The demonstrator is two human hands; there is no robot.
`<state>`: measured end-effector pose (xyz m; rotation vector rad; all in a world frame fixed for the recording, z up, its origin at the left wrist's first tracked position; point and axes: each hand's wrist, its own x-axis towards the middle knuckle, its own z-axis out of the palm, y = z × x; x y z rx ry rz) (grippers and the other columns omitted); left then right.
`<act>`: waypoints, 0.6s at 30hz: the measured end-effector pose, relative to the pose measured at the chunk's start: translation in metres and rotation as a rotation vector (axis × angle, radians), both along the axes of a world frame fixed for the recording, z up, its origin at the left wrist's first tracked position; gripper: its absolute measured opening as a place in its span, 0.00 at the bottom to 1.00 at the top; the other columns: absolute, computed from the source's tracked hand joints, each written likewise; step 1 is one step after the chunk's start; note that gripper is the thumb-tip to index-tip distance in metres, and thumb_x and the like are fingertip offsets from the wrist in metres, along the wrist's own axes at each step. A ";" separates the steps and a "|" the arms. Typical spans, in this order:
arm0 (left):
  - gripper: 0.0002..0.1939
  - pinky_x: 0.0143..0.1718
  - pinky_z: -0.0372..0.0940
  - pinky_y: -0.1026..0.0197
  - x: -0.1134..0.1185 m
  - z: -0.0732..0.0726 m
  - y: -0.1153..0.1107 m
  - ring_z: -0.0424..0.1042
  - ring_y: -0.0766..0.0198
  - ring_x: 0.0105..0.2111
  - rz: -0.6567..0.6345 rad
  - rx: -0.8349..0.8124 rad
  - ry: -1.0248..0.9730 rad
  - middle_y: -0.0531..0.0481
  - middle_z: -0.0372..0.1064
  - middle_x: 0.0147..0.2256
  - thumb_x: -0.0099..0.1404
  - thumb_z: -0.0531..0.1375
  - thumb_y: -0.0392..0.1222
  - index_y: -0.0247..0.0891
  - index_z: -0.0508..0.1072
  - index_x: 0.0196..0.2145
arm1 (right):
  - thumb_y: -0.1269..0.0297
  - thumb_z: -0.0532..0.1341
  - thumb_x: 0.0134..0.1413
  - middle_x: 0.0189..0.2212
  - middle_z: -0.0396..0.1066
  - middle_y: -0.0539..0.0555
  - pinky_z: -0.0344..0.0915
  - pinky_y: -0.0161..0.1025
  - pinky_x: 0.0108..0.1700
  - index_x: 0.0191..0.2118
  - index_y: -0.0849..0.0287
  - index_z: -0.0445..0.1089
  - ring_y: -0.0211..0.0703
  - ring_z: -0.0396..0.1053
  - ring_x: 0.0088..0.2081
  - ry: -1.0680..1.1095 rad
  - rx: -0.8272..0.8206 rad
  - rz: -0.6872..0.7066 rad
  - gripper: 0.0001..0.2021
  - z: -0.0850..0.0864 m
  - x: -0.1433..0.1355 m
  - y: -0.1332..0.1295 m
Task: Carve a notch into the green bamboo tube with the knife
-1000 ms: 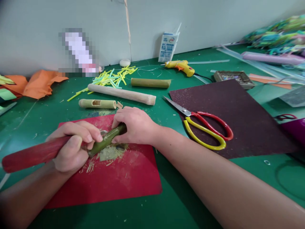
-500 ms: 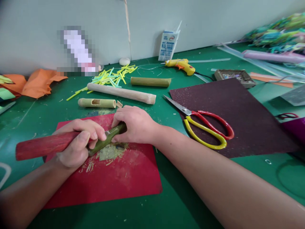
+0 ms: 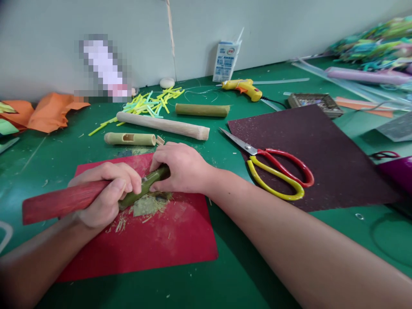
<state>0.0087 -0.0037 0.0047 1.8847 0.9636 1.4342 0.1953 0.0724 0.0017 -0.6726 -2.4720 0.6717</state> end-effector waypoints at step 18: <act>0.08 0.26 0.66 0.60 -0.003 -0.004 -0.003 0.70 0.66 0.24 0.003 0.016 -0.094 0.48 0.75 0.29 0.65 0.57 0.40 0.38 0.72 0.28 | 0.60 0.72 0.41 0.33 0.72 0.51 0.59 0.38 0.39 0.34 0.59 0.73 0.42 0.67 0.36 -0.013 -0.009 -0.003 0.14 0.001 -0.001 0.000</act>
